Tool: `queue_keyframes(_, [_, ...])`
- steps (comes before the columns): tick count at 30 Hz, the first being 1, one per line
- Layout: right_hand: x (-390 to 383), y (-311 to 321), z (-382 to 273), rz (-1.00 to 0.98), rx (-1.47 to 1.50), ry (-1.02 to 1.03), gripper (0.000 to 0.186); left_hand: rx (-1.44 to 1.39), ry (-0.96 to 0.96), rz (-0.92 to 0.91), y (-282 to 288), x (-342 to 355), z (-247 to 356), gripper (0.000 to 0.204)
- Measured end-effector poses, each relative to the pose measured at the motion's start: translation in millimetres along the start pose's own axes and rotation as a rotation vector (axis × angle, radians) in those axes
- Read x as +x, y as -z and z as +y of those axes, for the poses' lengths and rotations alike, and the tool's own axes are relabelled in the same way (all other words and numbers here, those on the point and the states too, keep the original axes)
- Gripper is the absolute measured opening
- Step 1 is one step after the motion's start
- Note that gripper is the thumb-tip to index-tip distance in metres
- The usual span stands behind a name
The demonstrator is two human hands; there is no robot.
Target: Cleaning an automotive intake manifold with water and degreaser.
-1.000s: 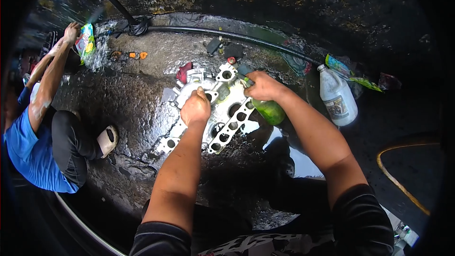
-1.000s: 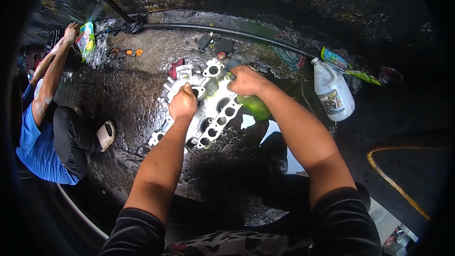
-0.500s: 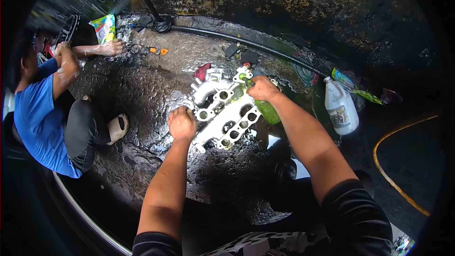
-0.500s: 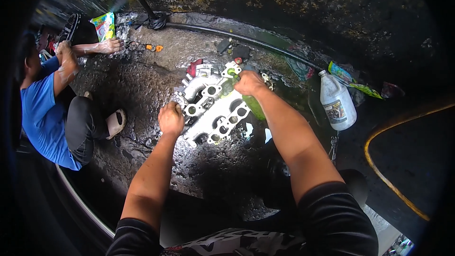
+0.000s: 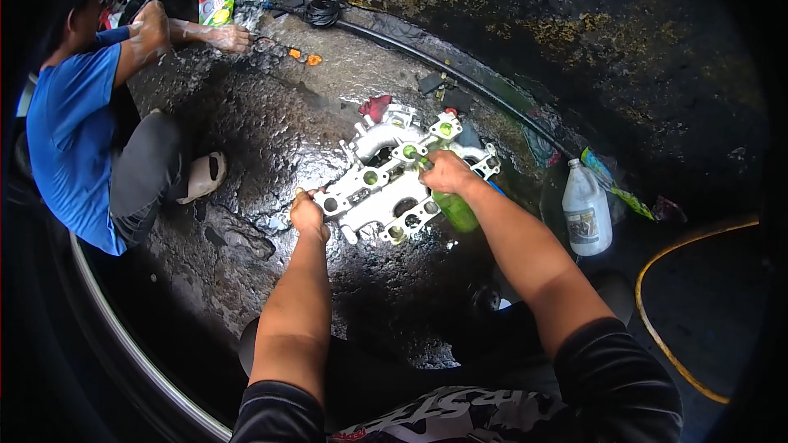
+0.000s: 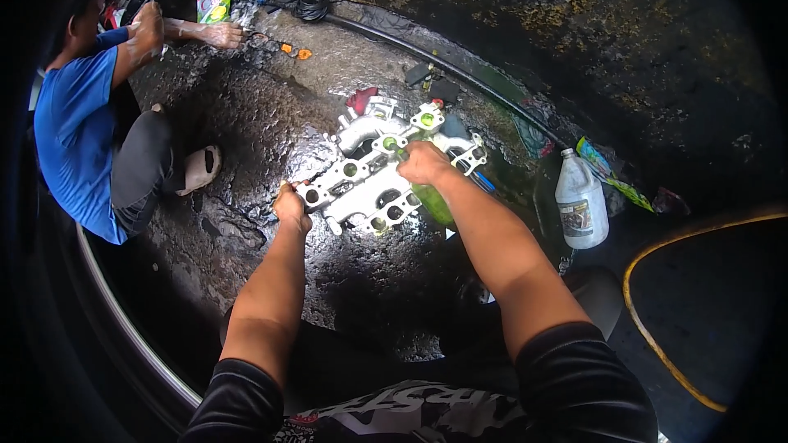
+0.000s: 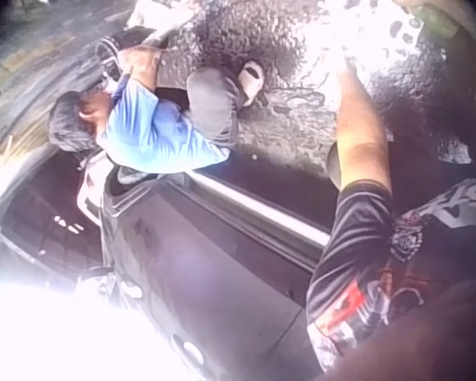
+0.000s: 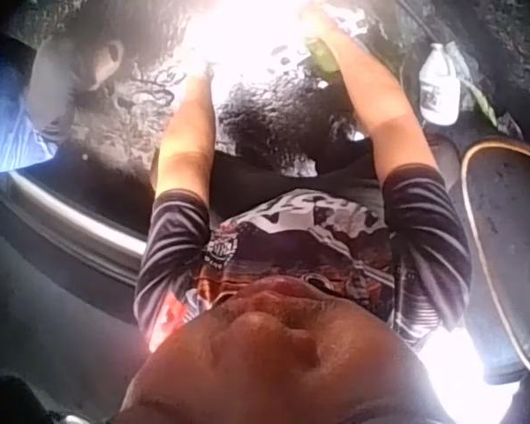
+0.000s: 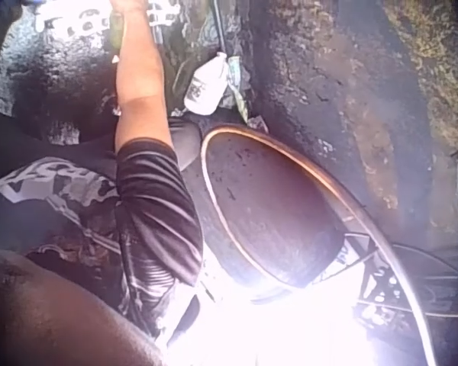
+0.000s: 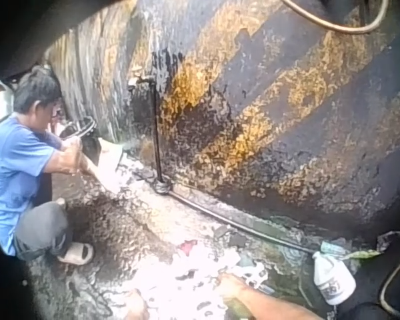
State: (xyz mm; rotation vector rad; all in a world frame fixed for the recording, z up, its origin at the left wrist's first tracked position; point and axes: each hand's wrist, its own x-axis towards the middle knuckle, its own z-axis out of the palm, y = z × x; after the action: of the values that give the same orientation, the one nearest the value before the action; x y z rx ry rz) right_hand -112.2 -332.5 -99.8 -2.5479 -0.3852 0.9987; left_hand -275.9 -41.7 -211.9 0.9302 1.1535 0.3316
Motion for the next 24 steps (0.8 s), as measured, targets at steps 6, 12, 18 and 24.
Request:
queue_keyframes(6, [3.3, -8.9, 15.8, -0.028, 0.165, -0.081, 0.056, -0.072, 0.027, -0.002, -21.2, -14.6, -2.0, 0.036])
queue_keyframes(12, [-26.1, -34.3, -37.2, -0.024, 0.029, 0.203, 0.047, -0.040, -0.019, 0.080, -17.1, -17.4, 7.4, 0.036])
queue_keyframes(18, [-21.0, -46.9, -59.1, -0.092, 0.016, 0.076, 0.048, -0.159, 0.046, 0.042, -23.8, -28.7, 12.4, 0.038])
queue_keyframes(24, [-13.4, -52.1, -53.9, -0.067, 0.029, 0.080, 0.050, -0.228, 0.104, -0.007, -27.4, -38.2, 13.2, 0.032])
